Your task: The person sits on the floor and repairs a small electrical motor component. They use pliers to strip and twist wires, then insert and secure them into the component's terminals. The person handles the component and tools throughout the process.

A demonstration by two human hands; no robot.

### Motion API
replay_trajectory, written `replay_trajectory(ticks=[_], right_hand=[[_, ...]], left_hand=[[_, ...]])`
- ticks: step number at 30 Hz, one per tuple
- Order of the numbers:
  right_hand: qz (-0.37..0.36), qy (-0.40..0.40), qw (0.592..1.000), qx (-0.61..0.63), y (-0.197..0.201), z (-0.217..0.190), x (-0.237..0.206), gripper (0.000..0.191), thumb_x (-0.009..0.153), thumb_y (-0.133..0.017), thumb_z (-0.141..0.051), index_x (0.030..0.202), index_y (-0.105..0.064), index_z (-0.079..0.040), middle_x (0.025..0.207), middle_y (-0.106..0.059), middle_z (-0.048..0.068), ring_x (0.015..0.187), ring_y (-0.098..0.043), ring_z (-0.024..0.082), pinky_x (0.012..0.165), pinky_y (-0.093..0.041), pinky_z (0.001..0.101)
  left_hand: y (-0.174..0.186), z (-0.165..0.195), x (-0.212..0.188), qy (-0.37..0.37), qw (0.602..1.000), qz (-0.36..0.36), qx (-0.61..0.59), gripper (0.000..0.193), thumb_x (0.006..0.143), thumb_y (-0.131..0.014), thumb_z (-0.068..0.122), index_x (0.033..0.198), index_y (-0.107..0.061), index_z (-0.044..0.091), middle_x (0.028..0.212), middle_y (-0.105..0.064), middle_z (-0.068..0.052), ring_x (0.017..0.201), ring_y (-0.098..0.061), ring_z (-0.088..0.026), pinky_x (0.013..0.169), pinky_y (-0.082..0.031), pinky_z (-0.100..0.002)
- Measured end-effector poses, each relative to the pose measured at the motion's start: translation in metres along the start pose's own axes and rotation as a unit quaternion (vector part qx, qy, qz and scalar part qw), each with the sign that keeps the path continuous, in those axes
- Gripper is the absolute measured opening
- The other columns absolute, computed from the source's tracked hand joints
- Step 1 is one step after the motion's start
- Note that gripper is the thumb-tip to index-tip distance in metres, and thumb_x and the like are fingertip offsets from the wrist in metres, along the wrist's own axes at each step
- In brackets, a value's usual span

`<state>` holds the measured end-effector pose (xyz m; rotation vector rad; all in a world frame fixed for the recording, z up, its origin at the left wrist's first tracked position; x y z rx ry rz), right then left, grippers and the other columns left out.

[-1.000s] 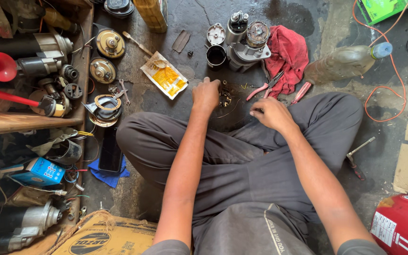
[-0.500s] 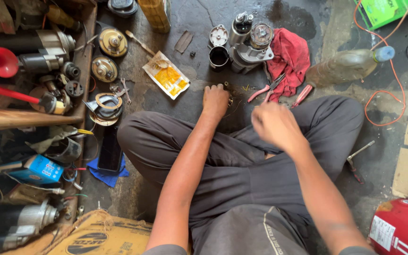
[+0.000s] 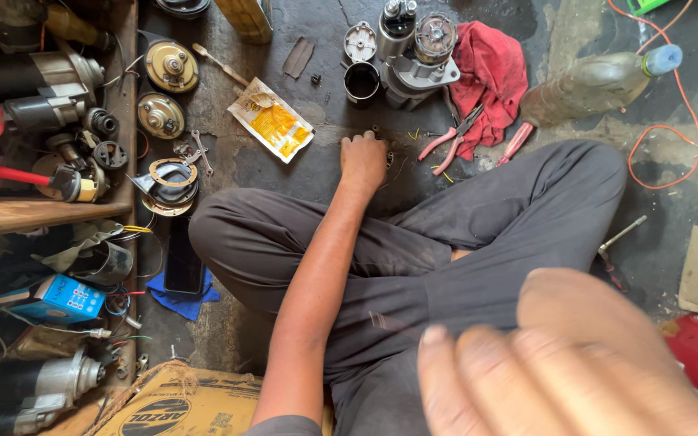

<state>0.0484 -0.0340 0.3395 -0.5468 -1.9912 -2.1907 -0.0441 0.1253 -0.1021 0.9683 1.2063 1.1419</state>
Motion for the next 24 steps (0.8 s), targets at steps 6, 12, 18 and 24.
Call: replay_trajectory(ticks=[6, 12, 18, 24], right_hand=[[-0.012, -0.233, 0.961, 0.148, 0.004, 0.052, 0.005, 0.02, 0.081, -0.073, -0.005, 0.099, -0.071, 0.004, 0.077, -0.065, 0.014, 0.07, -0.067, 0.03, 0.06, -0.055, 0.0408], [-0.128, -0.358, 0.911, 0.16, -0.12, 0.127, -0.052, 0.014, 0.091, -0.068, -0.024, 0.091, -0.074, -0.011, 0.086, -0.071, 0.01, 0.08, -0.066, 0.037, 0.068, -0.05, 0.0492], [-0.163, -0.427, 0.784, 0.419, -0.333, 0.146, -0.144, 0.018, 0.085, -0.075, -0.016, 0.101, -0.074, -0.007, 0.089, -0.077, 0.01, 0.082, -0.076, 0.026, 0.075, -0.057, 0.0394], [-0.147, -0.462, 0.821, 0.303, -0.357, 0.145, -0.148, 0.018, 0.087, -0.076, -0.014, 0.103, -0.077, -0.007, 0.097, -0.076, 0.016, 0.091, -0.072, 0.035, 0.08, -0.055, 0.0465]], left_hand=[[0.005, -0.013, -0.001, 0.046, 0.991, 0.003, -0.122, 0.024, 0.074, -0.078, 0.027, 0.097, -0.077, 0.018, 0.108, -0.066, -0.014, 0.095, -0.065, -0.035, 0.08, -0.051, -0.051], [0.021, -0.03, -0.003, 0.098, 0.938, 0.011, -0.333, 0.031, 0.061, -0.087, 0.032, 0.082, -0.078, 0.011, 0.094, -0.066, -0.017, 0.087, -0.067, -0.035, 0.077, -0.055, -0.045], [0.034, -0.026, -0.014, 0.06, 0.825, 0.069, -0.557, 0.028, 0.07, -0.08, 0.016, 0.089, -0.065, 0.002, 0.083, -0.07, -0.007, 0.08, -0.068, -0.016, 0.075, -0.056, -0.031], [0.03, 0.007, -0.027, 0.022, 0.738, 0.075, -0.671, 0.017, 0.09, -0.074, 0.008, 0.1, -0.062, 0.0, 0.091, -0.069, -0.001, 0.089, -0.064, -0.006, 0.082, -0.053, -0.025]])
Point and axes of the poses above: each hand's wrist, its own x-axis towards the middle knuckle, its own y-axis out of the back of the hand, z = x × y, the point moved 10 cm from there along x, towards the middle knuckle
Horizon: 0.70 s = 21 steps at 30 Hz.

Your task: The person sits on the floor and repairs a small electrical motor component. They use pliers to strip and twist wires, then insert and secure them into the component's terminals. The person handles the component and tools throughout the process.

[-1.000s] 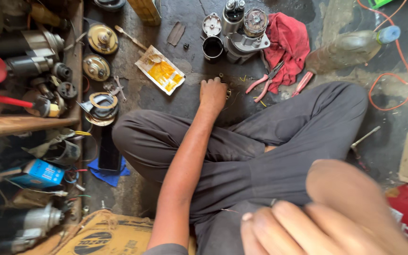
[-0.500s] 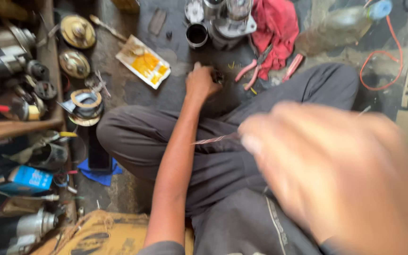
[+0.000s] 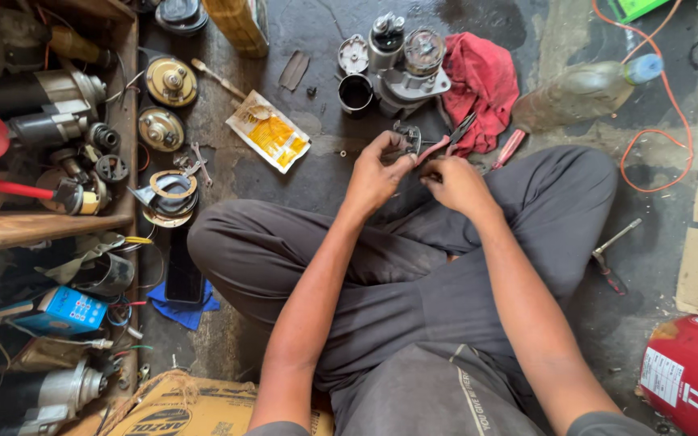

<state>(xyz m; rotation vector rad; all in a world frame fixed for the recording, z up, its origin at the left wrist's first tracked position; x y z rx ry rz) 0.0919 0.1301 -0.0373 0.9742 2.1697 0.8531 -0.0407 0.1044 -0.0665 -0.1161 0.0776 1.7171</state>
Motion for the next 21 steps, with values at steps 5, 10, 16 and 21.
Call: replay_trajectory(ticks=[5, 10, 16, 21], right_hand=[[0.172, 0.111, 0.979, -0.021, 0.031, -0.023, -0.012, 0.042, 0.082, -0.079, -0.012, 0.123, -0.068, -0.004, 0.115, -0.067, 0.019, 0.103, -0.065, 0.04, 0.087, -0.054, 0.0465], [0.145, 0.002, 0.856, 0.496, 0.025, 0.021, -0.01, 0.036, 0.103, -0.062, -0.012, 0.137, -0.056, -0.003, 0.122, -0.065, 0.013, 0.1, -0.066, 0.017, 0.085, -0.06, 0.0336], [0.185, 0.056, 0.855, 0.481, 0.042, 0.006, -0.032, 0.04, 0.104, -0.061, -0.004, 0.142, -0.05, -0.002, 0.127, -0.064, 0.011, 0.108, -0.067, 0.014, 0.091, -0.058, 0.0301], [0.244, 0.121, 0.928, 0.255, 0.071, -0.034, -0.058, 0.037, 0.093, -0.07, 0.005, 0.13, -0.063, -0.001, 0.135, -0.056, 0.013, 0.11, -0.064, 0.016, 0.093, -0.057, 0.029]], left_hand=[[-0.01, 0.008, -0.005, 0.015, 0.996, 0.013, -0.092, 0.023, 0.092, -0.07, 0.013, 0.108, -0.057, 0.003, 0.096, -0.066, -0.001, 0.09, -0.062, -0.007, 0.08, -0.054, -0.027], [-0.006, 0.066, -0.021, -0.143, 0.969, 0.06, 0.19, 0.035, 0.082, -0.079, 0.013, 0.114, -0.066, 0.007, 0.106, -0.066, -0.013, 0.092, -0.067, -0.027, 0.081, -0.056, -0.037], [-0.015, 0.086, -0.024, -0.153, 0.968, 0.061, 0.192, 0.034, 0.077, -0.083, 0.014, 0.108, -0.07, 0.007, 0.099, -0.058, -0.012, 0.084, -0.065, -0.027, 0.076, -0.056, -0.038], [-0.017, 0.091, -0.028, -0.181, 0.963, 0.053, 0.19, 0.039, 0.073, -0.088, 0.014, 0.107, -0.069, 0.006, 0.098, -0.054, -0.011, 0.085, -0.062, -0.027, 0.076, -0.055, -0.039]])
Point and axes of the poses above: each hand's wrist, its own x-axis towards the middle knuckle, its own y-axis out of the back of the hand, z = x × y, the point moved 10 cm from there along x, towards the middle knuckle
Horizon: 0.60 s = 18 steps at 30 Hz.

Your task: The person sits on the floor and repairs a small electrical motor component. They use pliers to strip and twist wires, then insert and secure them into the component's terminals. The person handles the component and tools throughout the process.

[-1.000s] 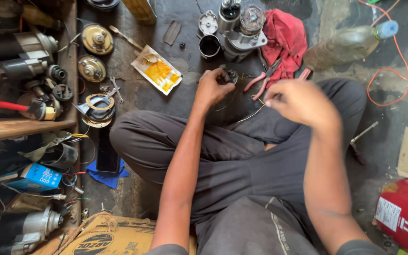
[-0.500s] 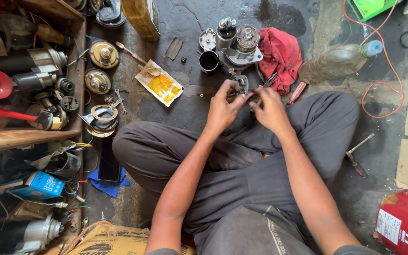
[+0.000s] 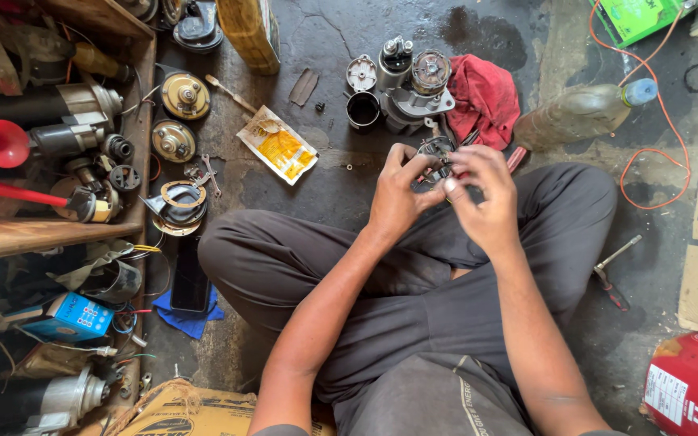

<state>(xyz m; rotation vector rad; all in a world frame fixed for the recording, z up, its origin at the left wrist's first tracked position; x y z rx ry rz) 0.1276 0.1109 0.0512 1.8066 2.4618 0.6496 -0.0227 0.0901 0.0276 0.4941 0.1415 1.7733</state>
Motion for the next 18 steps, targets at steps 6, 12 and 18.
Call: replay_trajectory(ticks=[6, 12, 18], right_hand=[[-0.07, 0.03, 0.995, -0.07, 0.004, -0.031, 0.012, 0.033, 0.083, -0.08, 0.004, 0.115, -0.071, 0.001, 0.128, -0.058, 0.013, 0.112, -0.065, 0.02, 0.087, -0.058, 0.0292], [-0.102, 0.078, 0.986, -0.107, 0.012, -0.044, 0.019, 0.026, 0.085, -0.082, 0.003, 0.108, -0.07, 0.001, 0.118, -0.062, 0.011, 0.097, -0.07, 0.018, 0.086, -0.058, 0.0331], [-0.02, 0.141, 0.975, -0.173, 0.011, -0.055, 0.008, 0.027, 0.087, -0.082, 0.004, 0.111, -0.07, 0.002, 0.119, -0.061, 0.014, 0.102, -0.069, 0.022, 0.088, -0.059, 0.035]], left_hand=[[-0.007, 0.006, -0.004, -0.032, 0.999, -0.043, 0.004, 0.052, 0.07, -0.086, 0.014, 0.118, -0.067, 0.006, 0.101, -0.053, -0.011, 0.085, -0.063, -0.028, 0.073, -0.055, -0.04], [-0.004, 0.017, -0.004, -0.065, 0.997, -0.033, -0.03, 0.037, 0.078, -0.086, 0.014, 0.109, -0.068, 0.007, 0.099, -0.056, -0.009, 0.084, -0.064, -0.026, 0.074, -0.055, -0.039], [0.002, 0.02, -0.002, -0.064, 0.997, -0.011, -0.037, 0.035, 0.077, -0.085, 0.014, 0.108, -0.07, 0.007, 0.099, -0.056, -0.009, 0.086, -0.064, -0.024, 0.073, -0.057, -0.037]])
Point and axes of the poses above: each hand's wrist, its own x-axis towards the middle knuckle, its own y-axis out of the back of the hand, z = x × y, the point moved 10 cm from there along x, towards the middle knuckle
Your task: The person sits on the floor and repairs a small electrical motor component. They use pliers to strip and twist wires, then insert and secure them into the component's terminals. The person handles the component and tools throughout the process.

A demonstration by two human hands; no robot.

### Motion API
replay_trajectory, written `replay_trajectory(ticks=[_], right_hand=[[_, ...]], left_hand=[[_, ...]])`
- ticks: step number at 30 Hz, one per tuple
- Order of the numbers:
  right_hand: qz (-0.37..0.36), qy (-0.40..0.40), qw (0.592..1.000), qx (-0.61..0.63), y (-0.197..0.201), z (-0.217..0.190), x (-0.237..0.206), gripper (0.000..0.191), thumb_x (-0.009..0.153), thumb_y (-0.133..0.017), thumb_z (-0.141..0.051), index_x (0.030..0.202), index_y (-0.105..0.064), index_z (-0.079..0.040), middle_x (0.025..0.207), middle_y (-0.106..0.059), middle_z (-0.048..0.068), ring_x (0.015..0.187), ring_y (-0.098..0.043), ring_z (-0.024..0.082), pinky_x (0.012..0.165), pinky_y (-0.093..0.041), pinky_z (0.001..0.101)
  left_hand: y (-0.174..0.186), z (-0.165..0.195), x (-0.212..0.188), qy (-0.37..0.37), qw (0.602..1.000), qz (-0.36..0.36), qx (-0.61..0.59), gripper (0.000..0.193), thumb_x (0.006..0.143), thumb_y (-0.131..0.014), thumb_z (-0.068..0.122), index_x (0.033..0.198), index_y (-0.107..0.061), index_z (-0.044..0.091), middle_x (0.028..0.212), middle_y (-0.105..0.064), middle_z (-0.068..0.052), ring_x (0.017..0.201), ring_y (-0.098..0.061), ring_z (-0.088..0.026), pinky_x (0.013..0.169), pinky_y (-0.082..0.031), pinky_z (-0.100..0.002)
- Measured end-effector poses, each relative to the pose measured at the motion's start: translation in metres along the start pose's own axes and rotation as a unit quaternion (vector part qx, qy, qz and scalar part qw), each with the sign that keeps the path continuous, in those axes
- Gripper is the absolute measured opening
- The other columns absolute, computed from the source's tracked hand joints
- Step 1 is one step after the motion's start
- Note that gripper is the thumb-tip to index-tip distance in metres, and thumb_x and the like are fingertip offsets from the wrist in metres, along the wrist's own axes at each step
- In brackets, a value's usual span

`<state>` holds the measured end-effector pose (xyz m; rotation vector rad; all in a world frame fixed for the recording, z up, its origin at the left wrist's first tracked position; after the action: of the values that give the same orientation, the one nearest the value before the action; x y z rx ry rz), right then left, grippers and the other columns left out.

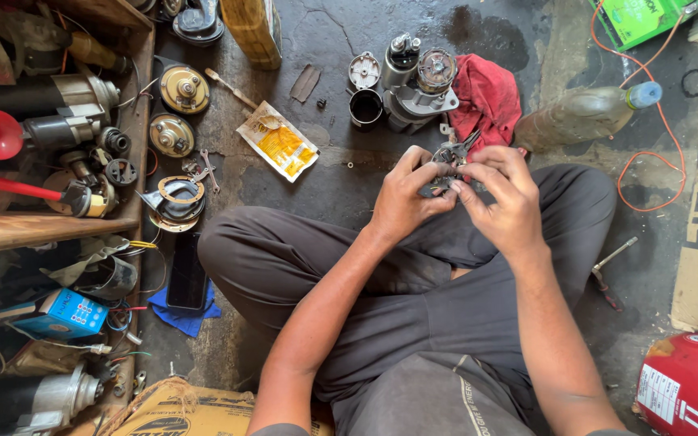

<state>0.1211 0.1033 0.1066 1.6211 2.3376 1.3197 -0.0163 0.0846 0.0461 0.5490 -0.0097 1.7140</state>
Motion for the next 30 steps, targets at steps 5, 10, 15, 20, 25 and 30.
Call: replay_trajectory(ticks=[5, 10, 15, 20, 25, 30], right_hand=[[0.085, -0.094, 0.99, 0.056, 0.003, 0.012, -0.02, 0.024, 0.095, -0.076, 0.007, 0.118, -0.068, 0.004, 0.119, -0.058, 0.013, 0.097, -0.067, 0.017, 0.084, -0.061, 0.0294], [0.057, -0.156, 0.974, 0.151, -0.006, 0.034, -0.033, 0.028, 0.099, -0.07, 0.008, 0.126, -0.066, 0.006, 0.123, -0.064, 0.012, 0.108, -0.069, 0.017, 0.092, -0.061, 0.0283], [0.061, -0.184, 0.952, 0.238, -0.012, 0.054, -0.043, 0.029, 0.099, -0.068, 0.012, 0.127, -0.065, 0.009, 0.127, -0.062, 0.011, 0.11, -0.067, 0.015, 0.094, -0.06, 0.0271], [0.115, -0.189, 0.931, 0.291, -0.013, 0.063, -0.054, 0.025, 0.1, -0.067, 0.014, 0.124, -0.065, 0.009, 0.131, -0.06, 0.011, 0.117, -0.067, 0.017, 0.1, -0.058, 0.0274], [0.098, -0.16, 0.955, 0.232, -0.01, 0.056, -0.055, 0.027, 0.096, -0.069, 0.015, 0.122, -0.065, 0.01, 0.13, -0.059, 0.012, 0.112, -0.068, 0.018, 0.096, -0.061, 0.0287], [0.133, -0.158, 0.943, 0.262, -0.006, 0.054, -0.058, 0.023, 0.097, -0.069, 0.015, 0.119, -0.064, 0.011, 0.131, -0.058, 0.012, 0.112, -0.068, 0.018, 0.096, -0.06, 0.0279]], left_hand=[[0.004, 0.004, 0.0, 0.01, 1.0, 0.017, -0.015, 0.037, 0.077, -0.086, 0.014, 0.111, -0.072, 0.009, 0.097, -0.055, -0.009, 0.088, -0.061, -0.023, 0.076, -0.054, -0.036], [0.001, 0.005, 0.001, 0.02, 0.999, 0.005, -0.038, 0.033, 0.085, -0.084, 0.014, 0.114, -0.072, 0.008, 0.097, -0.055, -0.009, 0.087, -0.06, -0.023, 0.076, -0.052, -0.035], [-0.003, 0.01, 0.002, 0.007, 0.998, -0.004, -0.064, 0.027, 0.091, -0.079, 0.014, 0.115, -0.07, 0.007, 0.1, -0.057, -0.01, 0.09, -0.061, -0.023, 0.078, -0.052, -0.036], [-0.013, 0.009, 0.0, 0.02, 0.995, -0.069, -0.069, 0.027, 0.094, -0.075, 0.011, 0.12, -0.069, 0.008, 0.096, -0.054, -0.01, 0.082, -0.058, -0.023, 0.075, -0.051, -0.037], [-0.008, 0.016, 0.0, -0.014, 0.996, -0.076, -0.045, 0.027, 0.095, -0.075, 0.011, 0.121, -0.069, 0.009, 0.1, -0.055, -0.011, 0.087, -0.06, -0.027, 0.078, -0.052, -0.038], [-0.004, 0.033, -0.001, -0.077, 0.996, -0.043, -0.02, 0.028, 0.096, -0.075, 0.014, 0.122, -0.066, 0.007, 0.118, -0.062, -0.014, 0.114, -0.066, -0.035, 0.091, -0.056, -0.04]])
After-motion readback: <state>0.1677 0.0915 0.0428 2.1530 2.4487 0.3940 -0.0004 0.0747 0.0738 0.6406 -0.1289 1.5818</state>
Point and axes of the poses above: each hand's wrist, its own x-axis towards the middle knuckle, its own y-axis out of the back of the hand, z = x × y, the point moved 10 cm from there along x, towards the middle knuckle
